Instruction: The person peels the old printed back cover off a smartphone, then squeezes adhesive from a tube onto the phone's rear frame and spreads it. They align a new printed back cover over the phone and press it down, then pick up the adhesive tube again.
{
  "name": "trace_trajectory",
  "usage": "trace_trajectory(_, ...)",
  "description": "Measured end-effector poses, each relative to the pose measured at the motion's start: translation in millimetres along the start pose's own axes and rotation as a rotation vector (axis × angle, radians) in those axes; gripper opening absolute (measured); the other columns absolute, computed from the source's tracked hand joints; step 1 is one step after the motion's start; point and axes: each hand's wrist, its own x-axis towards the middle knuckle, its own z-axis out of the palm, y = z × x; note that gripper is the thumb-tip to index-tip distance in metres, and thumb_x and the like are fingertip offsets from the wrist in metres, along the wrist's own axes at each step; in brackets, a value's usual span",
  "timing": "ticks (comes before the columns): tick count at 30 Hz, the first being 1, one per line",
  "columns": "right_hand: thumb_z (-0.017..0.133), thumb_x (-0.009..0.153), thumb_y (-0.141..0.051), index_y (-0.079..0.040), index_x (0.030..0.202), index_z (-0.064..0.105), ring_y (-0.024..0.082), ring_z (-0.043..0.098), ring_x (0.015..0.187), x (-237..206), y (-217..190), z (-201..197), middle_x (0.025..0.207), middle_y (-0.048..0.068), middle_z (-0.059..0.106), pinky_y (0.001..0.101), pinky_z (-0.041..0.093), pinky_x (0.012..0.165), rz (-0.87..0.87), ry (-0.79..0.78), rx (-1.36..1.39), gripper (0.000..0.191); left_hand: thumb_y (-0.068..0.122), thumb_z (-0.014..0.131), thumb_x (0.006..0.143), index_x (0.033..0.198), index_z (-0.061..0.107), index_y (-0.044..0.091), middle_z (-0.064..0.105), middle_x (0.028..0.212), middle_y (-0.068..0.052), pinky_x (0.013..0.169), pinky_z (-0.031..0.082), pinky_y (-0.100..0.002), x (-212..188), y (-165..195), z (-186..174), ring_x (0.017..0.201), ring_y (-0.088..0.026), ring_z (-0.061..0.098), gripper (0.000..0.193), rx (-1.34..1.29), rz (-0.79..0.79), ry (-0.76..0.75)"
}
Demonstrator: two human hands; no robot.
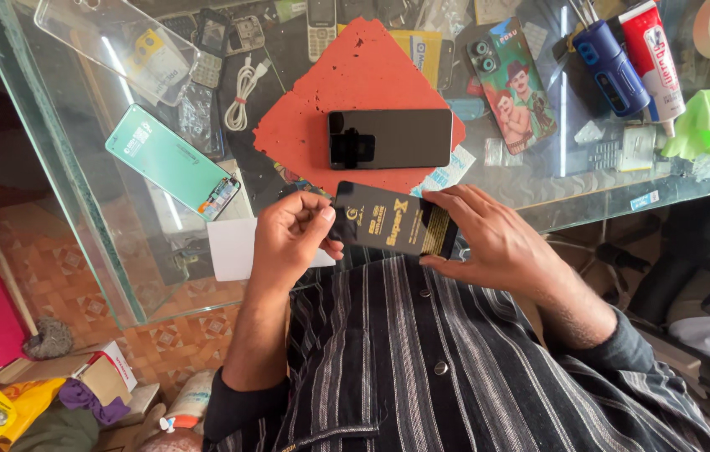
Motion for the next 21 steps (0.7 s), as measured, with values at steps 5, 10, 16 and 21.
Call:
trace_trajectory(5, 0.080, 0.087, -0.026, -0.003, 0.126, 0.062, 0.036, 0.074, 0.086, 10, 25, 27, 0.092, 0.019, 0.074, 0.0407, 0.056, 0.071, 0.301, -0.172, 0.283, 0.048, 0.008, 0.066, 0.104, 0.112, 0.069, -0.008, 0.067, 0.085, -0.006, 0.061, 0.058, -0.028, 8, 2, 4, 0.065, -0.012, 0.069, 0.018, 0.049, 0.122, -0.018)
trace_trajectory(10, 0.069, 0.100, -0.005, 0.003, 0.125, 0.049, 0.028, 0.063, 0.077, 44, 46, 57, 0.087, 0.021, 0.063, 0.0386, 0.050, 0.069, 0.350, 0.253, 0.352, 0.033, 0.005, 0.058, 0.106, 0.136, 0.058, -0.003, 0.074, 0.116, -0.011, 0.073, 0.058, -0.027, 33, 1, 5, 0.089, -0.014, 0.070, 0.032, 0.497, 0.433, 0.222)
trace_trajectory(16, 0.070, 0.091, -0.003, 0.002, 0.132, 0.040, 0.026, 0.065, 0.063, 81, 36, 79, 0.072, 0.017, 0.063, 0.0389, 0.049, 0.058, 0.435, 0.252, 0.410, 0.051, 0.005, 0.059, 0.104, 0.141, 0.054, -0.002, 0.074, 0.119, -0.012, 0.075, 0.058, -0.027, 31, -10, 9, 0.097, -0.015, 0.072, 0.038, 0.512, 0.446, 0.198)
trace_trajectory(21, 0.067, 0.092, -0.004, 0.002, 0.131, 0.040, 0.034, 0.070, 0.060, 82, 36, 90, 0.069, 0.017, 0.066, 0.0424, 0.051, 0.057, 0.458, 0.210, 0.426, 0.049, 0.006, 0.057, 0.105, 0.140, 0.055, -0.002, 0.075, 0.121, -0.012, 0.075, 0.058, -0.026, 29, -12, 8, 0.096, -0.014, 0.072, 0.037, 0.468, 0.393, 0.197)
